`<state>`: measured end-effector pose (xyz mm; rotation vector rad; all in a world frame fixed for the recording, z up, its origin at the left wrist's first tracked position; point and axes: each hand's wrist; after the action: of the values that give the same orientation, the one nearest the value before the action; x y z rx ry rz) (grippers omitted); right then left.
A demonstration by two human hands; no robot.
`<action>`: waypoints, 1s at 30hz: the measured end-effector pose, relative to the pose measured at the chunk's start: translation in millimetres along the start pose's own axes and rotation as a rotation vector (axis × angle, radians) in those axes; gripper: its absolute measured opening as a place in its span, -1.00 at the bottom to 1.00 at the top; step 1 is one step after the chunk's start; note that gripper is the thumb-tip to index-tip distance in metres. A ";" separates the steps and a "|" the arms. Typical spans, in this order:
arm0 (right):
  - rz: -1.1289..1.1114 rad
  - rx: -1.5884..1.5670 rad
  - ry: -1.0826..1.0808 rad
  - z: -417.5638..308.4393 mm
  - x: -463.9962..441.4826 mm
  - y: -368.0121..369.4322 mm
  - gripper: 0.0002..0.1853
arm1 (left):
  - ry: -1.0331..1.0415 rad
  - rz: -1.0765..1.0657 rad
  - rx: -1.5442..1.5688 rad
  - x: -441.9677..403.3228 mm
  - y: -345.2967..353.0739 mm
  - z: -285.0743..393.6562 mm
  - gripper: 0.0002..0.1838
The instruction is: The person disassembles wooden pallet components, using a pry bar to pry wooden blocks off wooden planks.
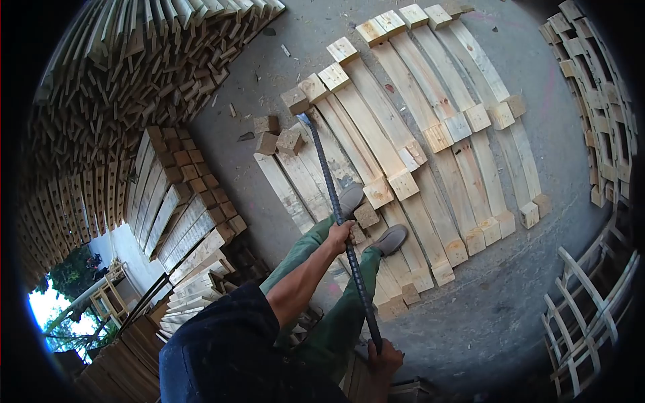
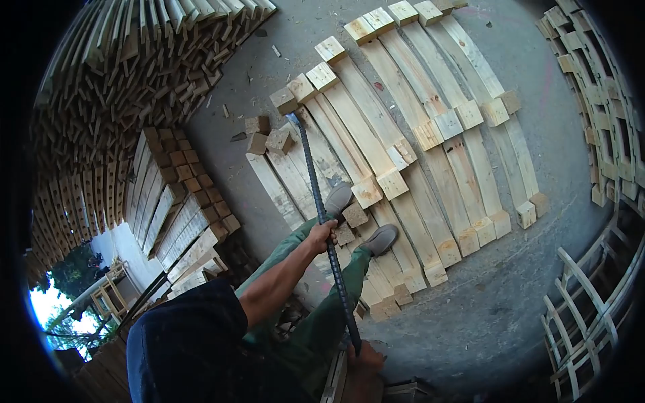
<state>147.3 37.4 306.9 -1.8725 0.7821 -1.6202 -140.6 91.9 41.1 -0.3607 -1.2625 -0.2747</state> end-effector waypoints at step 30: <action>0.146 0.218 -0.006 -18.5 74.4 -231.7 -0.51 | -0.154 -0.122 -0.021 162.1 79.1 -30.2 -0.79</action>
<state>155.5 142.0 527.2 -1.6290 0.6919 -1.5412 -37.0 151.0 179.7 -0.3278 -1.4368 -0.3702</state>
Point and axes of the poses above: each hand's wrist, its own x-axis away from the middle knuckle, its own y-axis out of the palm, z = x × y, and after that the axes turned 11 degrees about y, right-handed
